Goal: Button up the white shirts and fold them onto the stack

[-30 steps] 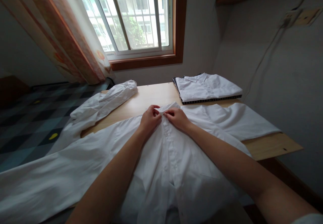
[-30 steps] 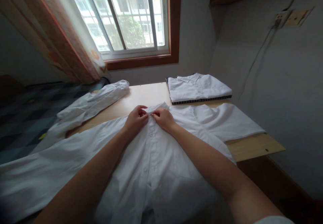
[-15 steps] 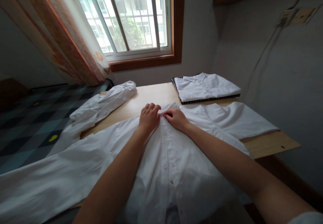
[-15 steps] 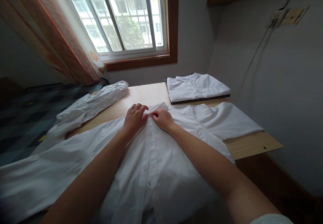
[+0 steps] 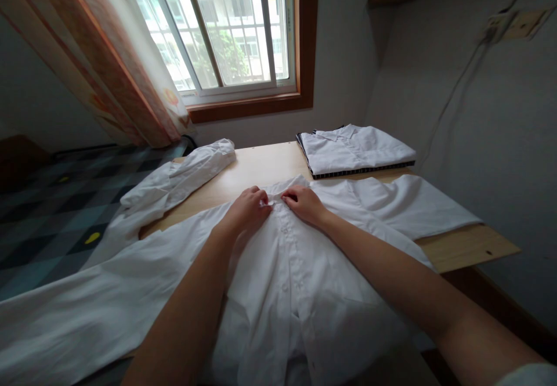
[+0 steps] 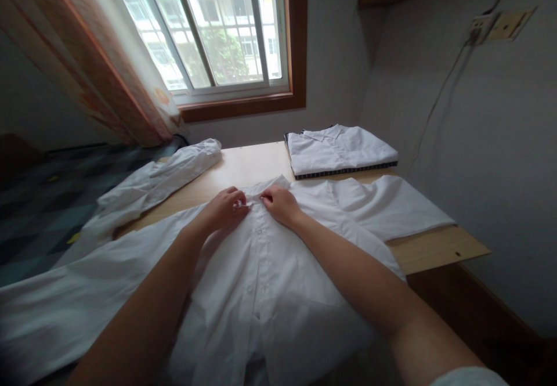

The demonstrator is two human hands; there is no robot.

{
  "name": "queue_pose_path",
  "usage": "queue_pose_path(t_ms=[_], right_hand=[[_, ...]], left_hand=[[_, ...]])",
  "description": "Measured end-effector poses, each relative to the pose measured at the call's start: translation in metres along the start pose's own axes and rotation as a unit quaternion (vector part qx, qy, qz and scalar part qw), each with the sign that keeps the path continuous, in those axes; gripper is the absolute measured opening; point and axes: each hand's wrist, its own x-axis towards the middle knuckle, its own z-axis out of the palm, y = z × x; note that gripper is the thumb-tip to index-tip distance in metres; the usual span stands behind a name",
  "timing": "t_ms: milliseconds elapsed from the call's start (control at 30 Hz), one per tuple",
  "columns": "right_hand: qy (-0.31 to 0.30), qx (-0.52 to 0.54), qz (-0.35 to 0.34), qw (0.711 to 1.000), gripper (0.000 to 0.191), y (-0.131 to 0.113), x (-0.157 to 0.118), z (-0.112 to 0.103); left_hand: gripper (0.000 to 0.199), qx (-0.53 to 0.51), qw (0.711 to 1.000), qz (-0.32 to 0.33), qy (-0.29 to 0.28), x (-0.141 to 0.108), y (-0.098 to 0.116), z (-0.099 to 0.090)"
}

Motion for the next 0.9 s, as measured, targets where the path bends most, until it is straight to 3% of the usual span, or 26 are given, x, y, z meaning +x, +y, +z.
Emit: queue_pose_path(t_ms=[300,400,600,800,900], right_hand=[[-0.005,0.004,-0.004,1.0,0.017,0.001,0.001,0.0],[-0.01,0.004,-0.008,1.0,0.017,0.002,0.001,0.0],[-0.006,0.003,-0.009,1.0,0.017,0.001,0.001,-0.001],[-0.011,-0.002,-0.01,1.0,0.017,-0.001,0.001,-0.002],[-0.009,-0.01,-0.01,1.0,0.018,-0.002,0.0,-0.002]], left_hand=[[0.014,-0.015,0.985,-0.078,0.155,0.007,0.001,0.004],[0.022,-0.026,0.979,-0.081,0.184,0.007,0.003,0.002],[0.06,-0.062,0.985,-0.106,0.121,0.004,0.009,-0.004],[0.032,0.018,0.985,-0.059,0.162,0.004,0.004,0.005],[0.054,0.046,0.986,-0.115,0.115,0.004,-0.001,0.017]])
